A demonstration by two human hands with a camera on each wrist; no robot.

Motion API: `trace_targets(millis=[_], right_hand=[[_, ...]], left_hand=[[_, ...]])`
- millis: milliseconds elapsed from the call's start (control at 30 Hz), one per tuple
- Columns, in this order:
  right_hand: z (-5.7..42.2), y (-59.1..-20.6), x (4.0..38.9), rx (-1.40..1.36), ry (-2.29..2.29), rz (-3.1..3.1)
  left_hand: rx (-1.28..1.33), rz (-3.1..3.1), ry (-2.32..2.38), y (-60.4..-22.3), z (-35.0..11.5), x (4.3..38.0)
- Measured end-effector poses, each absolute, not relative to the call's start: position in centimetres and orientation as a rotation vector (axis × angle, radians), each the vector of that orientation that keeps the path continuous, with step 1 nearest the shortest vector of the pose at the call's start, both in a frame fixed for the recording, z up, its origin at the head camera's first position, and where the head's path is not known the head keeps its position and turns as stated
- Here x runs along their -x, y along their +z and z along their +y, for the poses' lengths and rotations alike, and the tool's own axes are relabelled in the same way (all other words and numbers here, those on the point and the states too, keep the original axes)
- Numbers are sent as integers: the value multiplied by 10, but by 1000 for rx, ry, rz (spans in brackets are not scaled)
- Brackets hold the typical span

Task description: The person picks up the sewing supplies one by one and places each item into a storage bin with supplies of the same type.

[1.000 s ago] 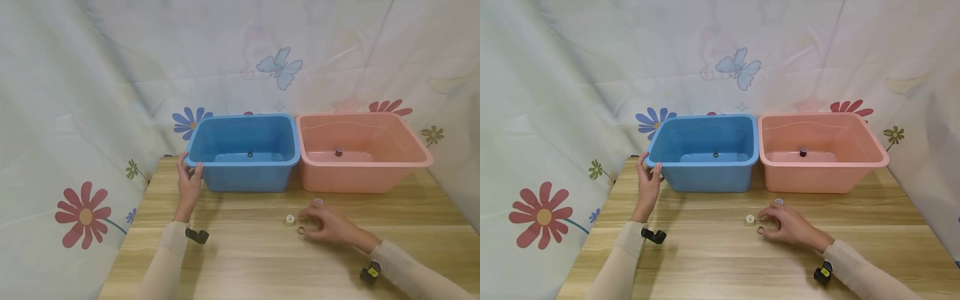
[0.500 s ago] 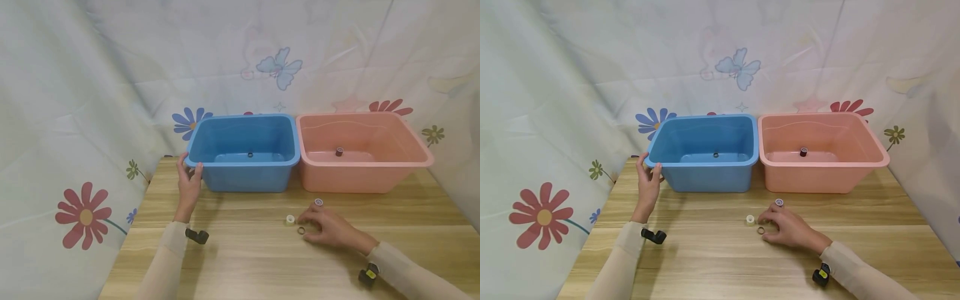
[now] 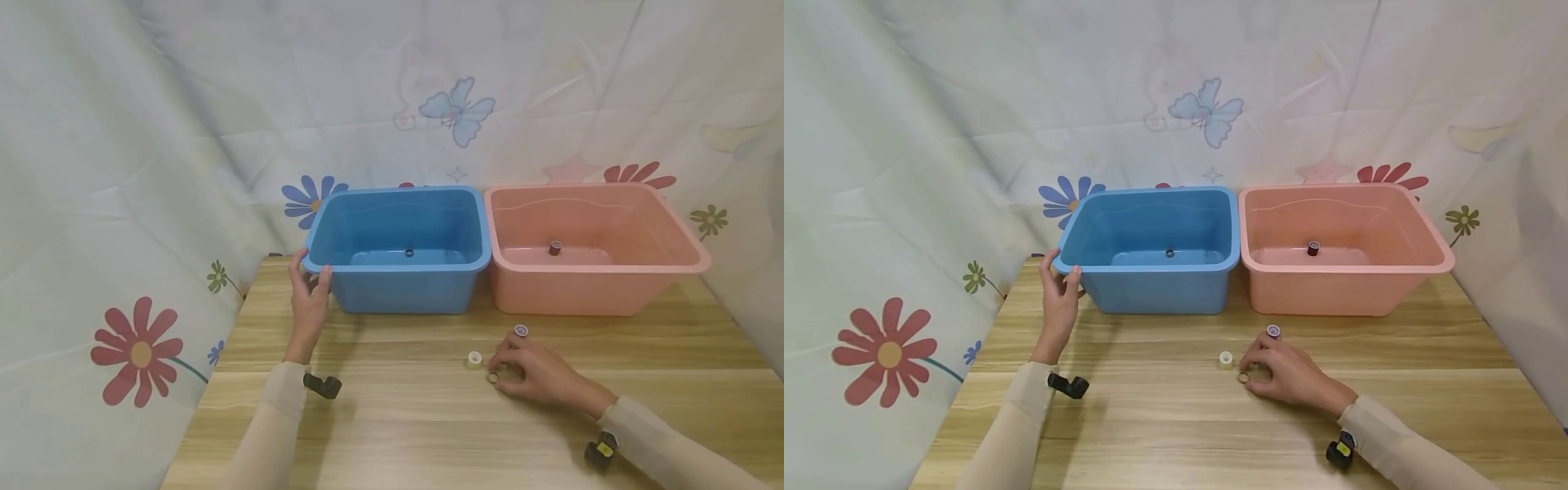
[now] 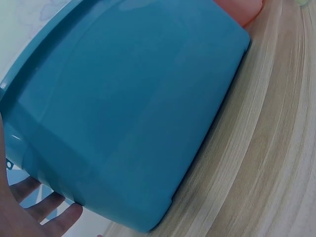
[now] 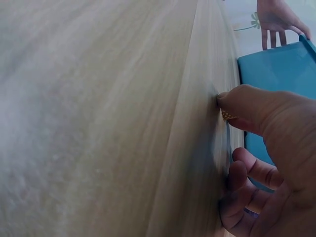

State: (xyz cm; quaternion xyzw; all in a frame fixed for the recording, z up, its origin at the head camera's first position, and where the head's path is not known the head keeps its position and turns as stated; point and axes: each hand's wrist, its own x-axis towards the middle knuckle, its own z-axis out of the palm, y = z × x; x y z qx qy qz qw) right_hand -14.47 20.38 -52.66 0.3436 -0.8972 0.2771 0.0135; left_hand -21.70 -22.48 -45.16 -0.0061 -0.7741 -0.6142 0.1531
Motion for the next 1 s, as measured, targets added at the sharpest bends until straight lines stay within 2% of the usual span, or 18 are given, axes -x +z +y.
trace_targets(millis=[133, 467, 1000], right_hand=[[204, -527, 145, -1078, 857, -2775], [205, -527, 145, -1077, 844, -2788], [211, -520, 146, -1094, 915, -2826]], left_hand=[[17, -2222, -1762, -442, -221, 210], [18, -2199, -1741, -473, -232, 230], [2, -2191, -1739, -471, -230, 230]])
